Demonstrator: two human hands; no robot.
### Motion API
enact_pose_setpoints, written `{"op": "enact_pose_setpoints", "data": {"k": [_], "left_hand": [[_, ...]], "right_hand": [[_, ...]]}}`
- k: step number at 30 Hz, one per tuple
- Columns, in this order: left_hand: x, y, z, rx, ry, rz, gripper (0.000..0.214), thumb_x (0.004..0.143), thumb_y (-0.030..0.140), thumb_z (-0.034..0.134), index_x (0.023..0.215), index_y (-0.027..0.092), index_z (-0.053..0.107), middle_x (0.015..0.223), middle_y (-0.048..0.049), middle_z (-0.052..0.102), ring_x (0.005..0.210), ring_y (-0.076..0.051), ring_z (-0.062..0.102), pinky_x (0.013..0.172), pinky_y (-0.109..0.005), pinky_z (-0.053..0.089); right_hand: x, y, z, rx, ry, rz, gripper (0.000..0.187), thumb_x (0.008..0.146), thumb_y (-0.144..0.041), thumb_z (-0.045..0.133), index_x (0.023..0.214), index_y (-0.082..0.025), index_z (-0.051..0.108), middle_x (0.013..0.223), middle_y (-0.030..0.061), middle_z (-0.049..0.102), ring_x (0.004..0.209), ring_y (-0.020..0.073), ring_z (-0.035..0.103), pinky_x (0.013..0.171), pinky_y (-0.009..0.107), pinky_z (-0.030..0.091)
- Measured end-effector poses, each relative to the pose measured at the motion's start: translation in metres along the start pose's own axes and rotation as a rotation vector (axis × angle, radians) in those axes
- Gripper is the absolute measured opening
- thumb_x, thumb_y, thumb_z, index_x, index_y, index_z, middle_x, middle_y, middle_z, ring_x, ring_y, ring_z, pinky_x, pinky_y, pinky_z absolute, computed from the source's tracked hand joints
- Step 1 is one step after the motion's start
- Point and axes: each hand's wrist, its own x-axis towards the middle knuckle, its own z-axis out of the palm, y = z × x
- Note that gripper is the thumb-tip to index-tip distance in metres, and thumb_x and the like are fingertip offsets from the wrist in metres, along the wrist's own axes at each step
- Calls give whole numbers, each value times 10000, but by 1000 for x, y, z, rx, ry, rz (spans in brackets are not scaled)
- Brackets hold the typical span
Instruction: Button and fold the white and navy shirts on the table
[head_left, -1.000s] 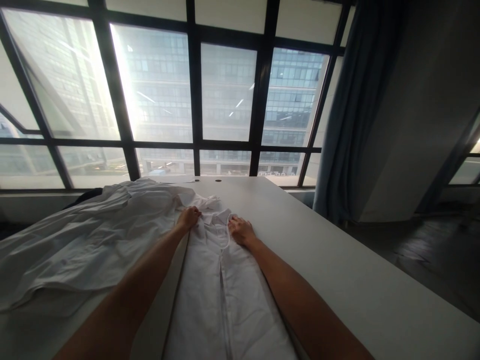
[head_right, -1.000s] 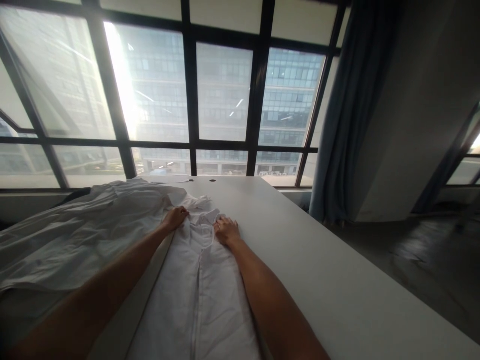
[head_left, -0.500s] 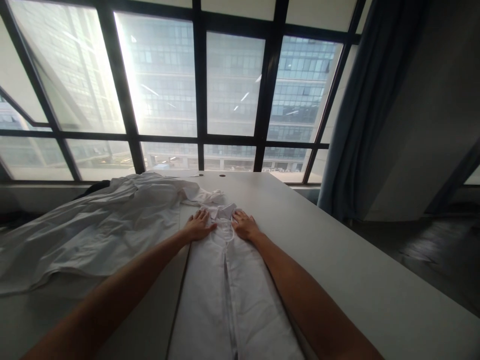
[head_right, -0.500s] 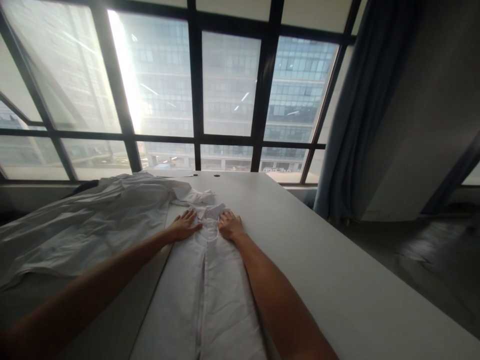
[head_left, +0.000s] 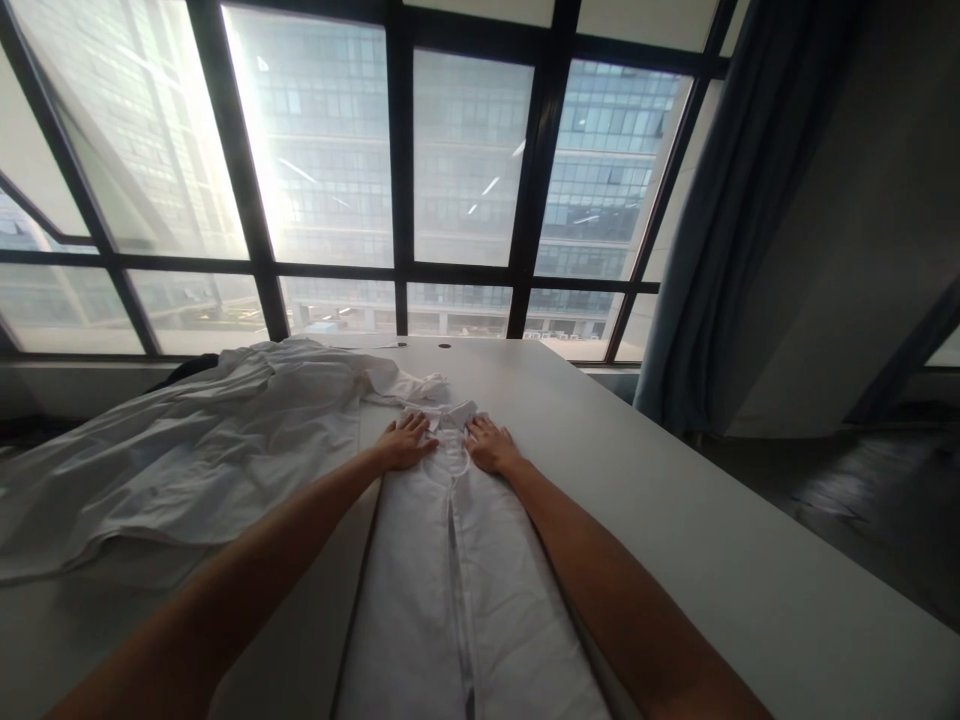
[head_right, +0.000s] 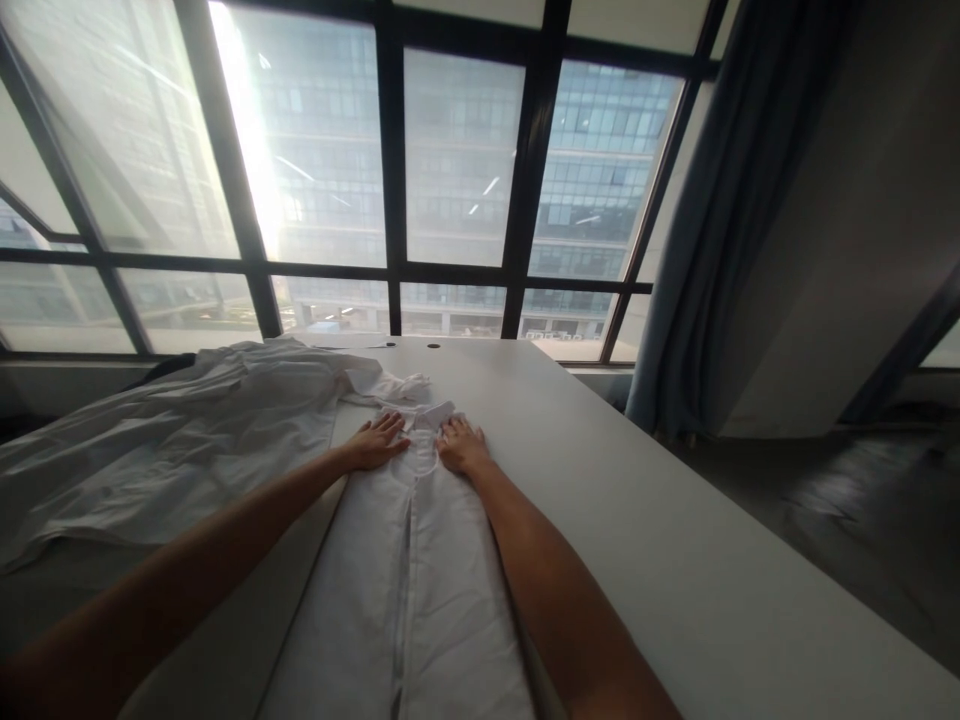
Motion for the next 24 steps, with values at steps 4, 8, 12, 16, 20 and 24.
{"op": "enact_pose_setpoints", "data": {"k": [4, 8, 12, 16, 20, 24], "left_hand": [[1, -2, 0, -3, -3, -10, 677, 967, 594, 281, 1540, 235, 254, 1633, -110, 147, 1505, -270, 103, 1173, -516, 145], [11, -8, 0, 3, 6, -15, 662, 968, 590, 291, 1530, 238, 281, 1633, -107, 152, 1504, -265, 109, 1179, -518, 127], [33, -20, 1, 9, 32, -22, 652, 965, 594, 303, 1521, 255, 298, 1632, -105, 160, 1502, -277, 121, 1176, -532, 131], [58, -36, 1, -7, 21, -26, 669, 960, 592, 322, 1529, 241, 291, 1630, -112, 158, 1500, -283, 126, 1175, -534, 137], [74, -47, -3, -10, 25, -2, 651, 974, 566, 304, 1529, 227, 300, 1630, -105, 162, 1502, -273, 122, 1179, -512, 147], [71, -37, -10, 42, 131, -16, 579, 986, 472, 345, 1502, 212, 369, 1607, -111, 249, 1492, -285, 166, 1189, -520, 111]], "right_hand": [[2, 0, 2, 2, -14, 12, 618, 995, -457, 208, 1560, -209, 233, 1639, 41, 126, 1505, 203, 70, 1187, 512, 56], [11, -1, -1, -21, -34, 19, 618, 996, -452, 198, 1563, -208, 220, 1640, 44, 112, 1506, 203, 66, 1185, 528, 25], [35, 0, -3, -53, -47, 18, 618, 998, -448, 191, 1564, -200, 216, 1640, 51, 108, 1504, 209, 80, 1180, 537, 3], [69, 4, -2, -48, -42, 25, 623, 995, -460, 184, 1567, -214, 203, 1643, 47, 95, 1505, 200, 65, 1182, 528, 8], [92, 6, 1, -37, -27, 39, 626, 991, -466, 186, 1567, -220, 203, 1643, 43, 96, 1504, 196, 65, 1182, 519, 23], [94, 5, 1, -44, -8, 41, 631, 989, -457, 183, 1562, -197, 221, 1640, 48, 123, 1500, 202, 93, 1180, 519, 50]]}}
